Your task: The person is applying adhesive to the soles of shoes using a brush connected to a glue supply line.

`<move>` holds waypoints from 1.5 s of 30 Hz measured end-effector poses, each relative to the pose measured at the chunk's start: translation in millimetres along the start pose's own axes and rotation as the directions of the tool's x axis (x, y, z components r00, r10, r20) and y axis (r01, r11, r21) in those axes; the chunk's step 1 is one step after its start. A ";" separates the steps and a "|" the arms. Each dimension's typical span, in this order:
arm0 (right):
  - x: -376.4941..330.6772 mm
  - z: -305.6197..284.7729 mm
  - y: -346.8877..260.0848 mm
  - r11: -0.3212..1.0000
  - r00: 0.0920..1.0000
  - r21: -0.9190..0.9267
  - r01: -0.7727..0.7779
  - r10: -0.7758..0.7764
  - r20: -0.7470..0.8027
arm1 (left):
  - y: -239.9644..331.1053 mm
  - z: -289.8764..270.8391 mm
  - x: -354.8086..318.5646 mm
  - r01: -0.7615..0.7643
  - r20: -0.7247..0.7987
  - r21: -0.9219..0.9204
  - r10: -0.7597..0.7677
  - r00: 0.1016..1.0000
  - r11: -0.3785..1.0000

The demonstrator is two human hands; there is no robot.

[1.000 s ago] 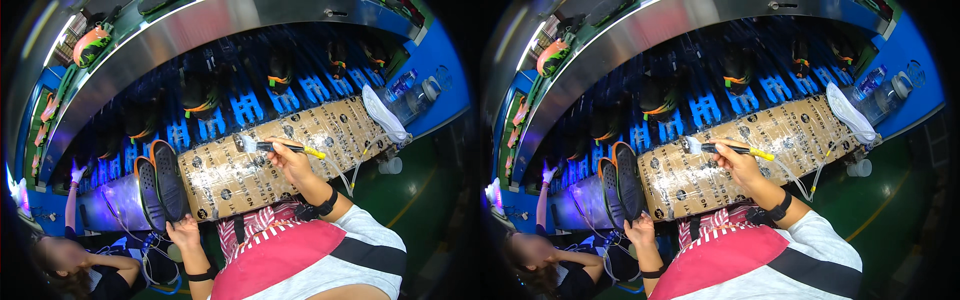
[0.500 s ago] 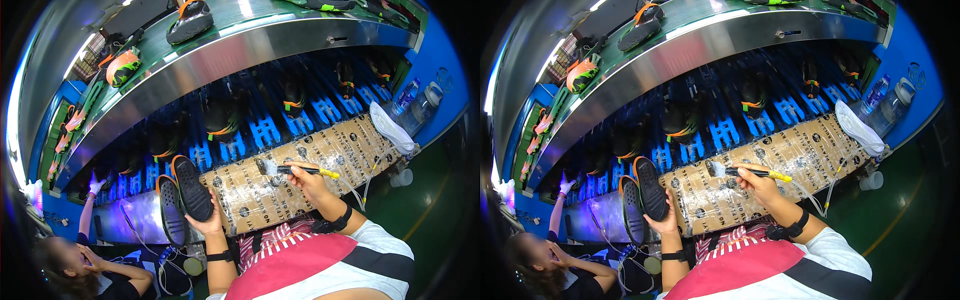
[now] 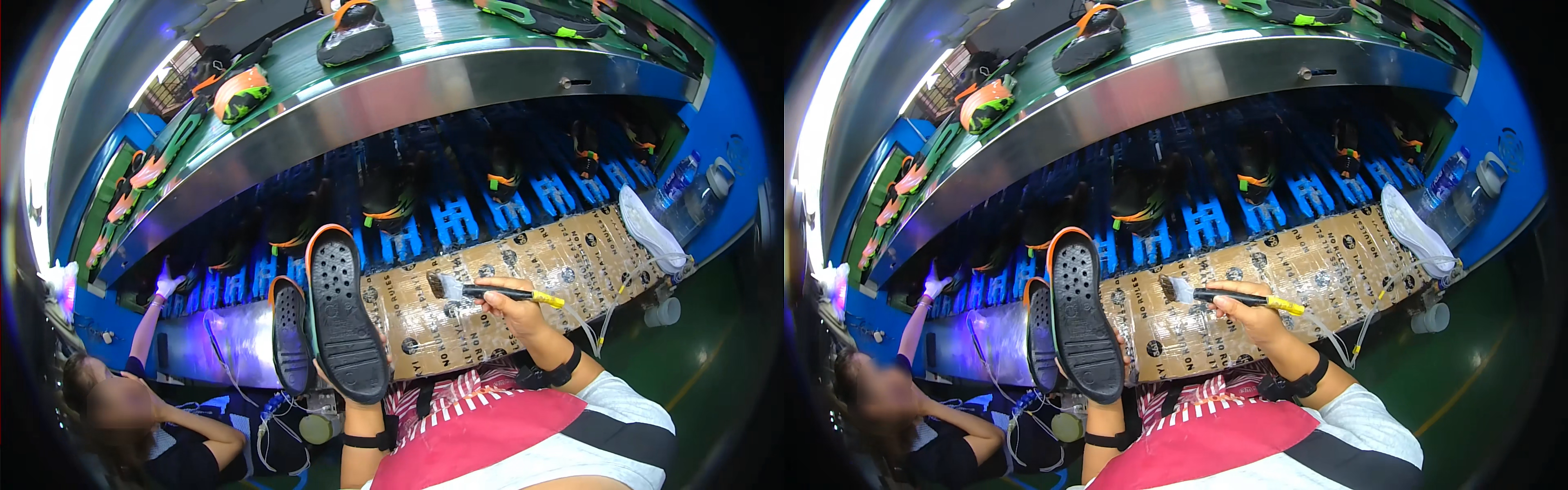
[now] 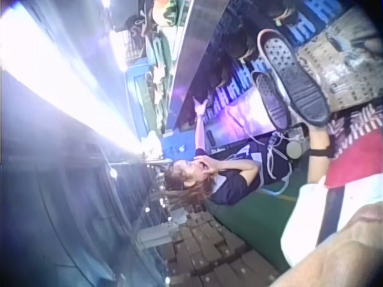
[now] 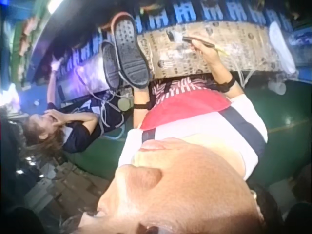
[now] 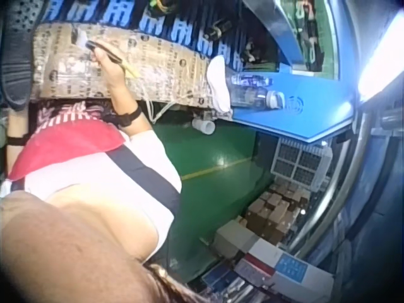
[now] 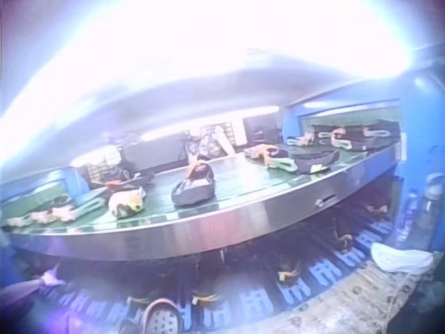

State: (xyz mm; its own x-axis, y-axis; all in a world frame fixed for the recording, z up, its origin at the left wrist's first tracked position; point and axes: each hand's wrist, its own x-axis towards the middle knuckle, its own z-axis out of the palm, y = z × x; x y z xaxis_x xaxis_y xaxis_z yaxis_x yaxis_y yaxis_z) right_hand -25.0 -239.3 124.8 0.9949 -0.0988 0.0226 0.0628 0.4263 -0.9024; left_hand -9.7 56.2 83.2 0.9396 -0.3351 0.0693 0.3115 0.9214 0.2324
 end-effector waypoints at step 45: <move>-2.5 101.9 10.2 0.475 0.764 -0.640 0.604 -0.574 0.295 | -75.3 7.4 -40.0 0.319 -0.057 0.070 -0.316 0.947 0.945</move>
State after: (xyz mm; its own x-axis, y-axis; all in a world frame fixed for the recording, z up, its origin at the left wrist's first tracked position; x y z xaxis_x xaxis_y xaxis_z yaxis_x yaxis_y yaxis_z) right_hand -18.7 -143.0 159.4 0.7471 -0.0554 0.6624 0.5799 -0.4328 -0.6902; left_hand -71.8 -1.2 70.2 0.7995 -0.5974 -0.0627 0.5846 0.7499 0.3096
